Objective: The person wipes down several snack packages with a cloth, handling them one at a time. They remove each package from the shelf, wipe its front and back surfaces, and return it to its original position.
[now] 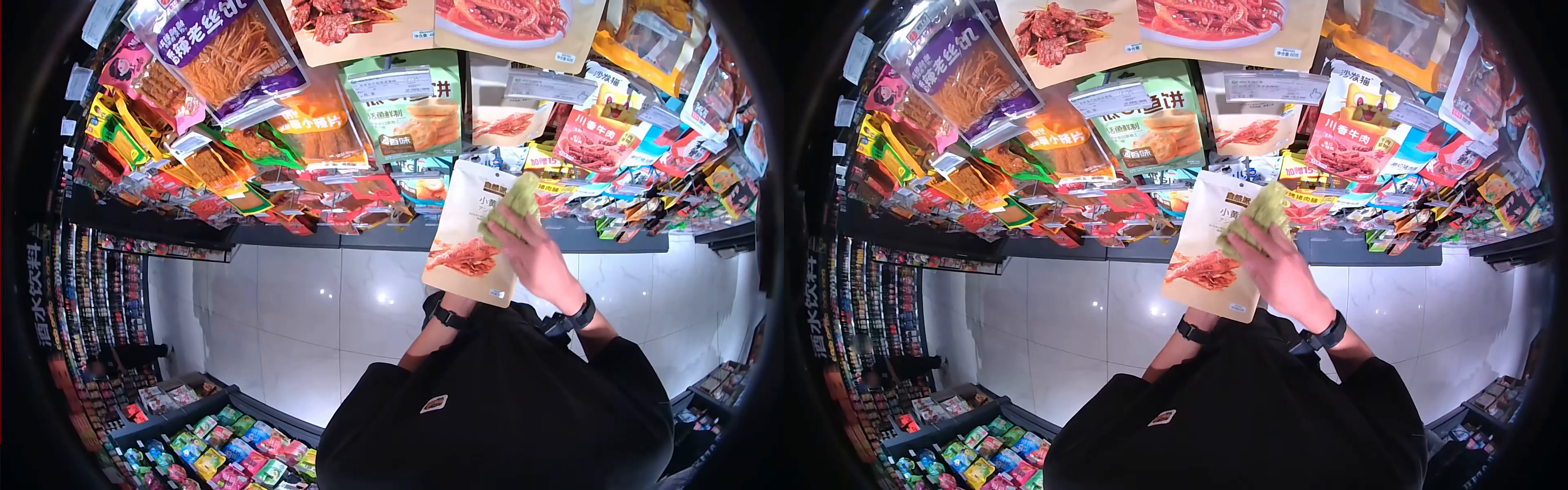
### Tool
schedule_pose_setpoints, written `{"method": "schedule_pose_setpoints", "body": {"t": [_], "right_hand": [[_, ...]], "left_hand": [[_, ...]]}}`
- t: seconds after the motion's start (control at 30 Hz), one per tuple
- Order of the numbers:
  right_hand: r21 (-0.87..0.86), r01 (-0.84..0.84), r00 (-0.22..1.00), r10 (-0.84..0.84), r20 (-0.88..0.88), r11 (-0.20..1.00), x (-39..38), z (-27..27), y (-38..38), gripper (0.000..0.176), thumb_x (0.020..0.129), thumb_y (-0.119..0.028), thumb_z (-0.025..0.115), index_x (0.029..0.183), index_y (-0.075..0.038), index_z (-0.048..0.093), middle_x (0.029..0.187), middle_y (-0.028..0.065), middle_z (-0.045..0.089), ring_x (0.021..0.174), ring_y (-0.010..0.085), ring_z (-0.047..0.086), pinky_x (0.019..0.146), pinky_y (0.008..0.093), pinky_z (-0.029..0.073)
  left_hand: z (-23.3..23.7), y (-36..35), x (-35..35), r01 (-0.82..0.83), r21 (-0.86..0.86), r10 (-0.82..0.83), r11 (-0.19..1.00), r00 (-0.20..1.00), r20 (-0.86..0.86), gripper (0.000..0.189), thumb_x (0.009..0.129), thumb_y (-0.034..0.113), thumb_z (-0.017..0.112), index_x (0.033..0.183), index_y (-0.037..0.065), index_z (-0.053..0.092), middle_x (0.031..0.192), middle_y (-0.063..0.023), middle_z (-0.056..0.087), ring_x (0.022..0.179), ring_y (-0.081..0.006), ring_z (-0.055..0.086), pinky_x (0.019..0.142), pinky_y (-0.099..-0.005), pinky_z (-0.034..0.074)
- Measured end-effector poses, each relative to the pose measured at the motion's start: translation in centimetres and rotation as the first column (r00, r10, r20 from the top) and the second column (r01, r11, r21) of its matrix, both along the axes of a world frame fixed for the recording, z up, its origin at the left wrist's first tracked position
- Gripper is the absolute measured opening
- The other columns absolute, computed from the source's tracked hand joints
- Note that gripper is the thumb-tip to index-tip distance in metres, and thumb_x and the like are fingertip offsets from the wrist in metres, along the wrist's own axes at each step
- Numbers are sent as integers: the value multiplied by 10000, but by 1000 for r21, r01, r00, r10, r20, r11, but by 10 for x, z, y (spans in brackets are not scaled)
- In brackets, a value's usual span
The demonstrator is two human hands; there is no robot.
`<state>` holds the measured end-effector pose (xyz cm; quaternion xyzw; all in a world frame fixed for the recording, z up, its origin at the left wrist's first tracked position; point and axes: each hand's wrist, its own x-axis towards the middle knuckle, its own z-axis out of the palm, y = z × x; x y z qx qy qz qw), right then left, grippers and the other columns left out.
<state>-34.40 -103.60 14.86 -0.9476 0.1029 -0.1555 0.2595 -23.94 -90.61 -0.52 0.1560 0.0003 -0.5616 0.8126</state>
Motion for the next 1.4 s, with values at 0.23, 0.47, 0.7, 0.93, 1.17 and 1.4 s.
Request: {"method": "schedule_pose_setpoints", "body": {"t": [0.23, 0.47, 0.7, 0.93, 1.17, 1.4], "right_hand": [[397, -74, 997, 75, 14, 915, 1, -10, 16, 466, 945, -16, 605, 1411, -29, 587, 1509, 210, 513, 1331, 387, 557, 1110, 414, 445], [946, 86, 971, -238, -9, 312, -12, -50, -5, 416, 1023, -97, 600, 1412, 32, 531, 1355, 112, 623, 1239, 158, 566, 1058, 312, 441], [970, 87, 933, -359, 0, 226, -32, -54, -21, 397, 967, -12, 658, 1354, 27, 580, 1178, 71, 705, 1022, 108, 660, 902, 280, 534], [991, 76, 894, -447, -18, 112, -37, -47, -18, 379, 968, -25, 673, 1337, 13, 596, 1173, 65, 711, 1029, 107, 667, 893, 281, 540], [734, 199, 962, -273, -19, 650, -32, -45, -9, 323, 956, -73, 720, 1258, -4, 632, 1060, 54, 713, 963, 70, 624, 878, 260, 505], [632, 271, 819, -519, 245, 726, -35, -41, -27, 319, 992, -49, 532, 1294, 44, 575, 1282, 159, 590, 1177, 223, 589, 1021, 349, 457]], "left_hand": [[13, -15, -1, -59, 115, 52, 992, 996, 66, 538, 1073, 303, 517, 1551, 93, 386, 1545, -121, 465, 1412, -274, 476, 1178, -409, 410], [49, -28, 5, -414, 180, 2, 892, 403, 915, 803, 838, 67, 816, 1544, 72, 433, 1632, -147, 291, 1521, -279, 310, 1215, -427, 338], [46, -14, 27, -404, 236, 109, 884, 668, 736, 751, 823, 21, 806, 1471, 86, 432, 1571, -162, 364, 1422, -314, 446, 1141, -447, 453], [15, 9, 38, 48, 97, -43, 994, 998, -51, 554, 1107, 441, 405, 1465, 30, 503, 1366, -127, 644, 1226, -257, 634, 1084, -404, 489], [-18, 18, 1, 89, 112, -92, 990, 996, 22, 570, 1108, 461, 390, 1511, 62, 438, 1490, -154, 531, 1325, -320, 563, 1145, -451, 447], [-16, 17, -6, 150, -36, -151, 988, 988, -27, 576, 1108, 464, 383, 1521, 63, 423, 1503, -155, 515, 1340, -323, 549, 1154, -455, 438]]}}
